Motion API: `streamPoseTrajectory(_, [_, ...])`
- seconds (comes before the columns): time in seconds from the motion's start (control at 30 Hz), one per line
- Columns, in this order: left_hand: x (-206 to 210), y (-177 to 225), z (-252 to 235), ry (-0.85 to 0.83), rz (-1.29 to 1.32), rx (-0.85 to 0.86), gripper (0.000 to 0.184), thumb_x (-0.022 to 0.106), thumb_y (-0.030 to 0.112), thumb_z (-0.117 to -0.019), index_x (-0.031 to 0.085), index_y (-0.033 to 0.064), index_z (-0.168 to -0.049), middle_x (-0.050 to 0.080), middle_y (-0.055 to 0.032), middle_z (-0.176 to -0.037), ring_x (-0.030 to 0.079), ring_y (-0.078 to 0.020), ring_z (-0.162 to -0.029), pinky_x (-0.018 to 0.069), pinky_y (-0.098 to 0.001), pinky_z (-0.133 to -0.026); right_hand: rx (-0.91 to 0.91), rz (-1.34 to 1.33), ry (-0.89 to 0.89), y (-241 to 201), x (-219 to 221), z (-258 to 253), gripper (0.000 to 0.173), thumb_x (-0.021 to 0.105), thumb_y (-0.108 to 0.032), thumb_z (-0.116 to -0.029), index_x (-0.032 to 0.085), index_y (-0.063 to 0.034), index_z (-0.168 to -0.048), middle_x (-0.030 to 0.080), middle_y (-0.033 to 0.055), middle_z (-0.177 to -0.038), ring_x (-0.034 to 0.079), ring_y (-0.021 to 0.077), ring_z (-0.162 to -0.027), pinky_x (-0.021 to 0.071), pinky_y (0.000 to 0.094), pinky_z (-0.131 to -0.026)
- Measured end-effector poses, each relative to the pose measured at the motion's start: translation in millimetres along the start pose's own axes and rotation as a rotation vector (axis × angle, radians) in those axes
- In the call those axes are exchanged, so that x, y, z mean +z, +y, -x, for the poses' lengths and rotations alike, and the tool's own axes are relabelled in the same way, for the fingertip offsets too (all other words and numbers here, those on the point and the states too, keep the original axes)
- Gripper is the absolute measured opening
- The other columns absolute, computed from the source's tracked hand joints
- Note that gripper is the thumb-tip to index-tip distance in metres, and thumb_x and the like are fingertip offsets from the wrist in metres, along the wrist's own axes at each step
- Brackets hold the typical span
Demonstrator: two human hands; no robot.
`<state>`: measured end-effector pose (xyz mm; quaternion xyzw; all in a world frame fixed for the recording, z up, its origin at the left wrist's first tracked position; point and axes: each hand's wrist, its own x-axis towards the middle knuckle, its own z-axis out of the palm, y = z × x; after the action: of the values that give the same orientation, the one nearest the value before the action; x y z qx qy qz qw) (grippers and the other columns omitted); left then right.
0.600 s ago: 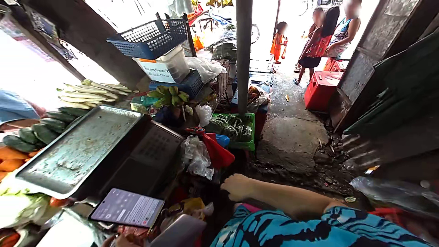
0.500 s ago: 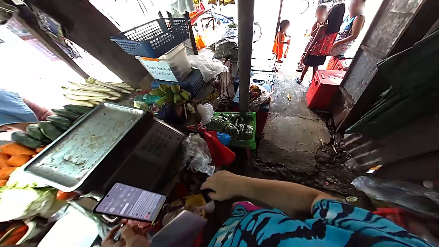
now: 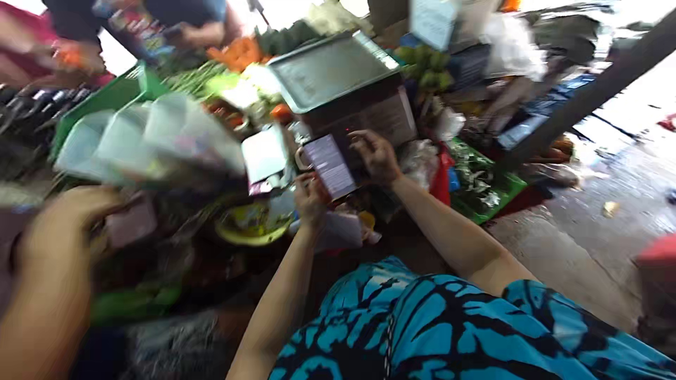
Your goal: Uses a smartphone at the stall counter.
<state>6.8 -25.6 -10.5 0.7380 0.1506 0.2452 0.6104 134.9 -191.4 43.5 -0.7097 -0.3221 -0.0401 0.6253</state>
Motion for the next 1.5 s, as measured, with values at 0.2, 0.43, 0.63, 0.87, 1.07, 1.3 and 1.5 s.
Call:
streamPoseTrajectory(0.2, [-0.4,-6.2,-1.5,0.049,-0.087,0.049,0.032,0.042,0.014,-0.1069,0.050,-0.0063,-0.130,0.063,-0.0085,-0.078,0.062,-0.0139,-0.065,0.0569,-0.0368,-0.066,0.038,0.026,0.068,42.0,12.3,20.3,0.029,0.048,-0.016,-0.1066,0.065,0.0031,-0.121,0.070,0.0098,-0.110,0.065,0.0045,-0.099,0.0530,0.0248,-0.092])
streamPoseTrajectory(0.43, [3.3,-10.3,1.1,0.073,-0.048,0.029,0.030,0.039,0.017,-0.1093,0.053,-0.0016,-0.127,0.055,-0.0032,-0.072,0.055,-0.0123,-0.059,0.0534,-0.0347,-0.060,-0.018,0.132,-0.117,51.4,11.2,36.0,0.033,0.056,-0.024,-0.1023,0.064,0.0014,-0.121,0.073,0.0092,-0.098,0.070,0.0075,-0.085,0.0579,0.0287,-0.080])
streamPoseTrajectory(0.63, [5.3,-12.2,2.2,0.105,-0.057,0.077,0.028,0.039,0.017,-0.1094,0.057,-0.0005,-0.122,0.056,-0.0023,-0.073,0.054,-0.0102,-0.059,0.0515,-0.0317,-0.059,0.084,0.040,-0.336,50.8,5.0,29.2,0.073,0.073,-0.026,-0.0906,0.040,-0.0066,-0.153,0.072,0.0119,-0.117,0.072,0.0139,-0.101,0.0588,0.0363,-0.091])
streamPoseTrajectory(0.87, [2.4,-12.2,4.9,0.008,-0.115,0.183,0.029,0.046,0.009,-0.1016,0.065,-0.0052,-0.118,0.070,-0.0084,-0.087,0.066,-0.0083,-0.072,0.0573,-0.0289,-0.069,0.178,-0.120,-0.438,50.9,1.1,23.9,0.086,0.071,-0.014,-0.0868,0.029,-0.0154,-0.162,0.073,0.0078,-0.116,0.072,0.0094,-0.097,0.0598,0.0303,-0.089])
streamPoseTrajectory(1.07, [-0.6,-14.3,5.1,-0.030,-0.109,0.143,0.030,0.049,0.009,-0.0978,0.065,-0.0038,-0.120,0.069,-0.0083,-0.086,0.066,-0.0118,-0.072,0.0578,-0.0327,-0.067,0.194,-0.068,-0.421,51.2,1.0,23.5,0.079,0.067,-0.015,-0.0907,0.032,-0.0197,-0.161,0.068,0.0089,-0.130,0.069,0.0130,-0.111,0.0570,0.0366,-0.096])
streamPoseTrajectory(1.3, [-1.1,-15.8,6.2,-0.029,-0.079,0.132,0.030,0.050,0.008,-0.0971,0.064,-0.0036,-0.121,0.068,-0.0064,-0.085,0.064,-0.0097,-0.070,0.0561,-0.0295,-0.065,0.182,-0.137,-0.416,51.9,2.6,24.2,0.076,0.067,-0.013,-0.0944,0.032,-0.0167,-0.161,0.071,0.0084,-0.122,0.071,0.0098,-0.102,0.0584,0.0305,-0.093])
streamPoseTrajectory(1.5, [-3.7,-15.2,6.3,-0.062,-0.061,0.120,0.033,0.050,0.006,-0.0940,0.063,-0.0034,-0.123,0.066,-0.0056,-0.083,0.062,-0.0097,-0.068,0.0552,-0.0298,-0.065,0.175,-0.153,-0.430,50.1,1.3,23.7,0.089,0.075,-0.013,-0.0836,0.030,-0.0166,-0.161,0.071,0.0069,-0.122,0.071,0.0092,-0.103,0.0597,0.0305,-0.091])
